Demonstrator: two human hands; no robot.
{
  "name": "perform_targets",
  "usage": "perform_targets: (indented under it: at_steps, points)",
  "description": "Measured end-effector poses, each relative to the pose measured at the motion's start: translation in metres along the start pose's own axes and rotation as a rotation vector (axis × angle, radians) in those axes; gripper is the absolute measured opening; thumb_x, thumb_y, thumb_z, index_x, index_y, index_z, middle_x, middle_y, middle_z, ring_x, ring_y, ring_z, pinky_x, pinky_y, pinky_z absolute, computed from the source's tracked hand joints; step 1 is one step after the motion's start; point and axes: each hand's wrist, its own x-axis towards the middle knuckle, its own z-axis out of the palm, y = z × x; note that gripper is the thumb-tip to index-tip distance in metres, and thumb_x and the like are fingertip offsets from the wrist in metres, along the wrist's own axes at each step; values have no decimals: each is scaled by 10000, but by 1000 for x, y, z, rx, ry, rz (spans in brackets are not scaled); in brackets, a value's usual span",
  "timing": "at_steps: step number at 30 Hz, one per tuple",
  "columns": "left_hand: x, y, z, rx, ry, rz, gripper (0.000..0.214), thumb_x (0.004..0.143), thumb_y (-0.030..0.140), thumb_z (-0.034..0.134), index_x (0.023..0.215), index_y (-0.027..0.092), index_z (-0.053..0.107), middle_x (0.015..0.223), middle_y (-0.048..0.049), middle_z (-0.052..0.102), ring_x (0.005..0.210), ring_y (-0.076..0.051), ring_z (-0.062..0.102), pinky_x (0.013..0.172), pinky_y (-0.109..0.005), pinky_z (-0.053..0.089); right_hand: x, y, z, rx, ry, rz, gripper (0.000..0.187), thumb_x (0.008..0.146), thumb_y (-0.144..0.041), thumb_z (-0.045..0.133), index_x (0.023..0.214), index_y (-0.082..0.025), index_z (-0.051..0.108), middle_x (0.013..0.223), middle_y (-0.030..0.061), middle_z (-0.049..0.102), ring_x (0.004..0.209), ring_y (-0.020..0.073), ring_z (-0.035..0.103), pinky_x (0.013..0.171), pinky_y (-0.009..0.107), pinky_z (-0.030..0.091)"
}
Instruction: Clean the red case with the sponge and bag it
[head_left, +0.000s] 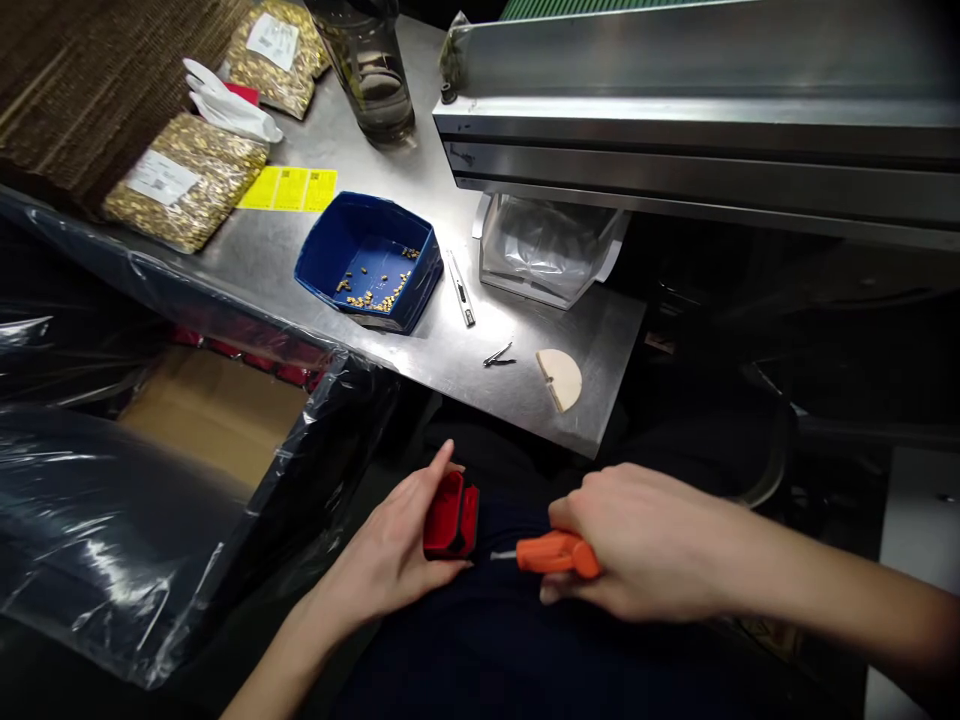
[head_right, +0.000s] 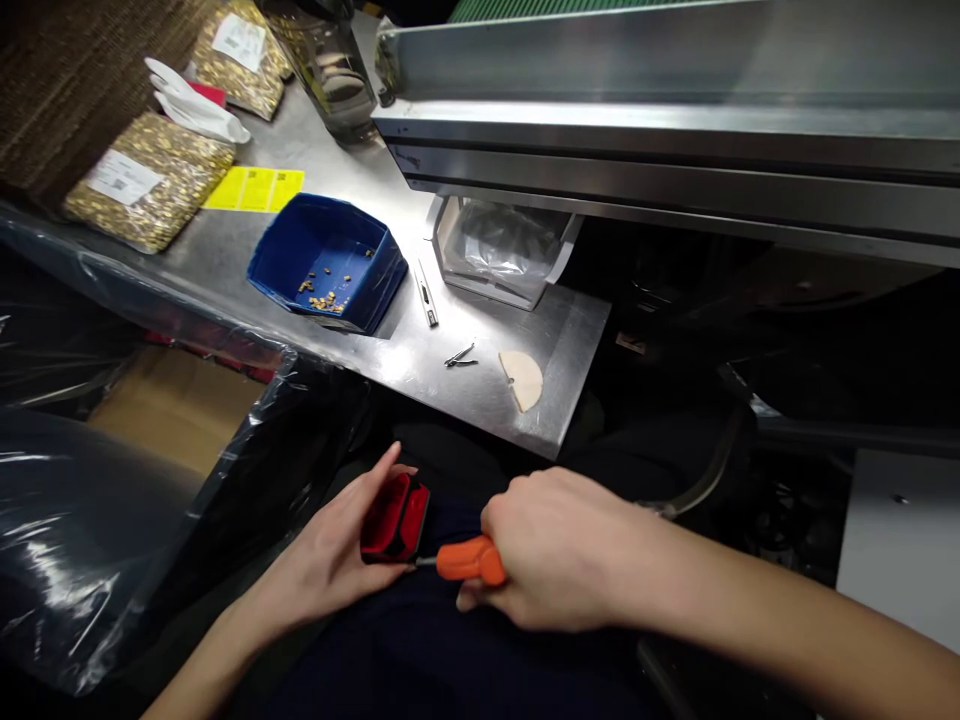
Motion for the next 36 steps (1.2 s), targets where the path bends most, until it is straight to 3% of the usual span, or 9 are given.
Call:
perform_targets:
  at_steps: [2, 5, 9, 15, 22, 25, 28, 32, 36]
  points:
    - [1, 8, -6, 22, -121, 71, 1204, 709, 218, 892, 1632, 429, 148, 1542, -64, 517, 1409, -354, 499, 1246, -579, 351, -1, 12, -15, 24, 27, 27, 471, 871, -671, 595, 757, -224, 691, 666, 27, 722, 607, 215, 690, 485, 293, 315]
    - [0, 10, -5, -504, -182, -5, 1207, 689, 401, 934, 1631, 401, 181, 1524, -111, 536, 1327, -402, 583, 1166, -605, 449, 7, 32, -22, -7, 37, 56, 481, 861, -679, 610, 727, -223, 685, 649, 19, 701, 571, 183, 634, 483, 281, 322]
    - [1, 0, 15, -1050, 134, -150, 1039, 760, 701, 792, 1608, 420, 260, 1595, -114, 468, 1333, -463, 566, 1093, -656, 493, 8, 44, -2, 13, -75, 39, 527, 847, -722, 611, 702, -222, 696, 616, 25, 679, 545, 180, 603, 496, 295, 316]
    - [14, 11, 27, 77, 62, -32, 1213, 645, 309, 966, 1618, 381, 245, 1407, -117, 647, 1246, -460, 534, 1150, -650, 343, -5, 33, 6, -90, 44, 131, 430, 892, -609, 619, 773, -205, 702, 694, 62, 730, 634, 240, 696, 525, 308, 333]
    - [31, 23, 11, 281, -108, 92, 1176, 670, 350, 938, 1623, 370, 249, 1317, -115, 697, 1126, -464, 589, 1115, -671, 339, 17, 23, -6, -175, 39, 58, 366, 888, -530, 622, 804, -184, 706, 712, 89, 725, 641, 274, 704, 552, 327, 401]
    - [28, 12, 4, -32, 33, -94, 918, 729, 497, 883, 1537, 382, 463, 1431, -91, 635, 1282, -441, 564, 1159, -587, 401, 4, 54, 8, -131, 112, -15, 147, 841, -278, 644, 949, -185, 678, 869, 72, 730, 789, 244, 705, 752, 355, 495]
    - [27, 4, 5, -658, 167, -303, 720, 834, 625, 722, 1467, 332, 543, 1497, -87, 600, 1350, -416, 552, 1066, -495, 544, -15, 106, 26, -266, 420, -4, 412, 818, -67, 570, 1209, -187, 619, 1294, 145, 629, 1224, 292, 590, 1057, 433, 404]
    - [42, 7, 21, -1304, 213, -424, 723, 907, 675, 562, 1437, 184, 577, 1458, -152, 630, 1249, -349, 646, 1018, -471, 606, -16, 186, 37, -489, 494, 279, 503, 932, -57, 452, 1382, -259, 549, 1349, 150, 583, 1146, 295, 583, 935, 407, 424]
    - [70, 14, 37, -1346, 183, -344, 699, 870, 683, 651, 1372, 198, 615, 1361, -132, 695, 1150, -343, 703, 1000, -506, 615, 12, 250, 34, -526, 462, 395, 480, 991, -46, 308, 1371, -168, 575, 1471, 224, 530, 1094, 294, 626, 834, 371, 452]
